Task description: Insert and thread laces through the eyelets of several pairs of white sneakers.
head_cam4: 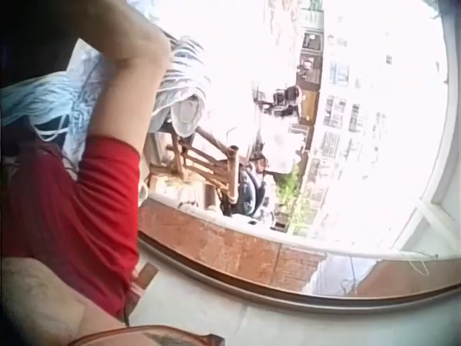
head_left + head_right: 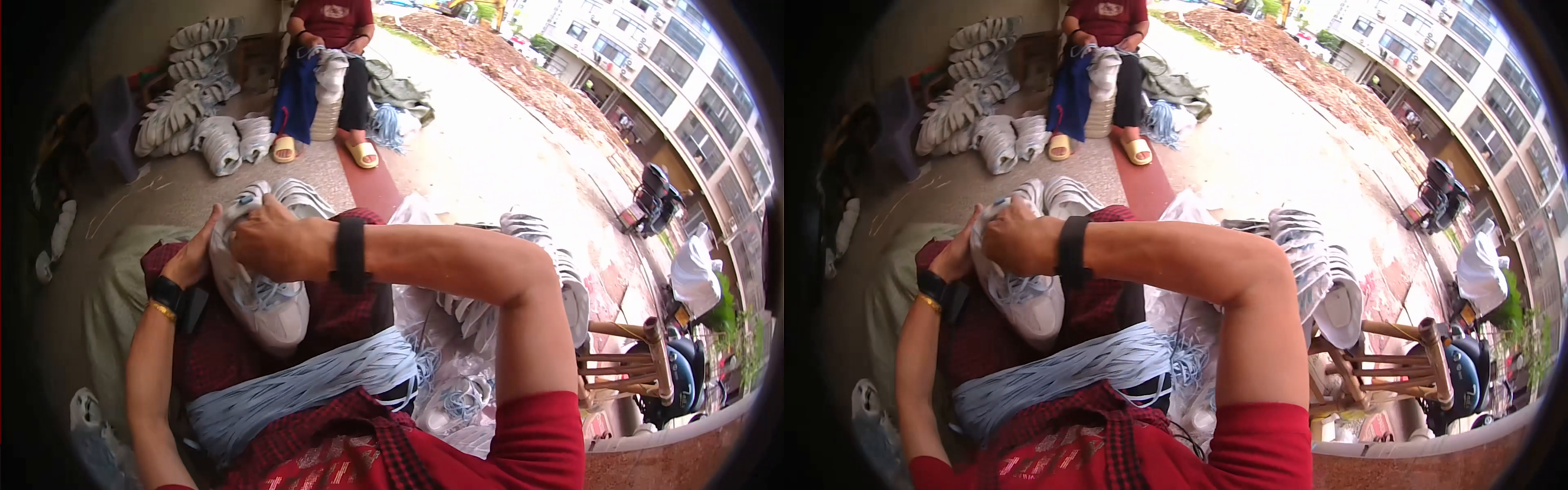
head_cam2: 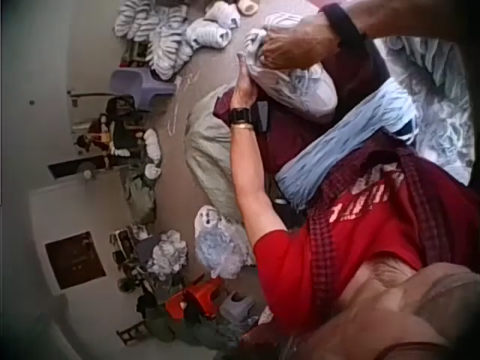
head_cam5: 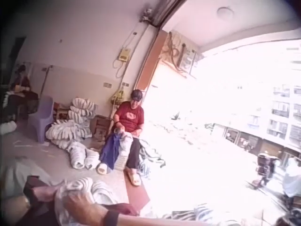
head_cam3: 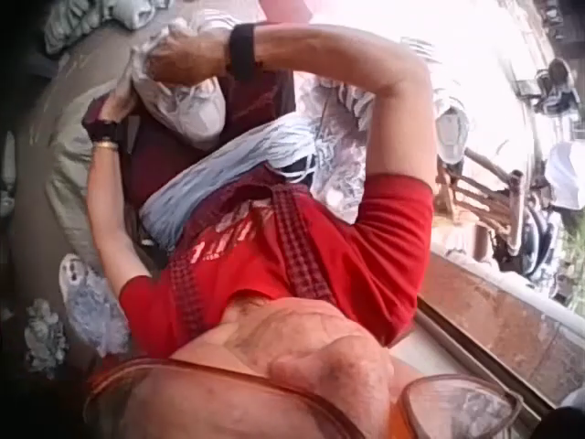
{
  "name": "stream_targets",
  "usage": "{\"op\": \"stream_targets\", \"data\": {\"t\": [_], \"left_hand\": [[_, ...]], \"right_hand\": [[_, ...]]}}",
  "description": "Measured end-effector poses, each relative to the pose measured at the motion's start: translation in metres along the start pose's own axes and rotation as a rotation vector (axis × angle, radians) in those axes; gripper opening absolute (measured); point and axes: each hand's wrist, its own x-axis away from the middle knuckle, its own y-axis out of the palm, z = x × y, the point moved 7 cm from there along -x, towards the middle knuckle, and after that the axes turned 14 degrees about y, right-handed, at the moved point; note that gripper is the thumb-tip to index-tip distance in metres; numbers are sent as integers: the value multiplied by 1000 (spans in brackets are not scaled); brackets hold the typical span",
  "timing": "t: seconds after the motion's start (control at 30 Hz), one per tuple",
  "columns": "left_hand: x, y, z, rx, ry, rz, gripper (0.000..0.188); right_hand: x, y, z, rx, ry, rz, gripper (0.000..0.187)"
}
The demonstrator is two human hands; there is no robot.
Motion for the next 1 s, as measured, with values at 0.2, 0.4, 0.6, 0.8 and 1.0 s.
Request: {"op": "stream_targets", "data": {"t": [0.2, 0.4, 0.6, 0.8, 1.0], "left_hand": [[-16, 14, 2, 123, -24, -16, 85], [-8, 14, 5, 16, -65, 3, 93], [-4, -28, -22, -297, -92, 183, 95], [2, 26, 32, -469, 71, 271, 60], [13, 16, 23, -616, 122, 254, 49]], "right_hand": [[-31, 49, 22, -239, -38, -324, 27], [-40, 59, 29, -321, 32, -568, 41], [-28, 48, 13, -321, -4, -717, 53], [23, 58, 27, -759, 116, -729, 71], [25, 54, 1, -519, 84, -609, 63]]}}
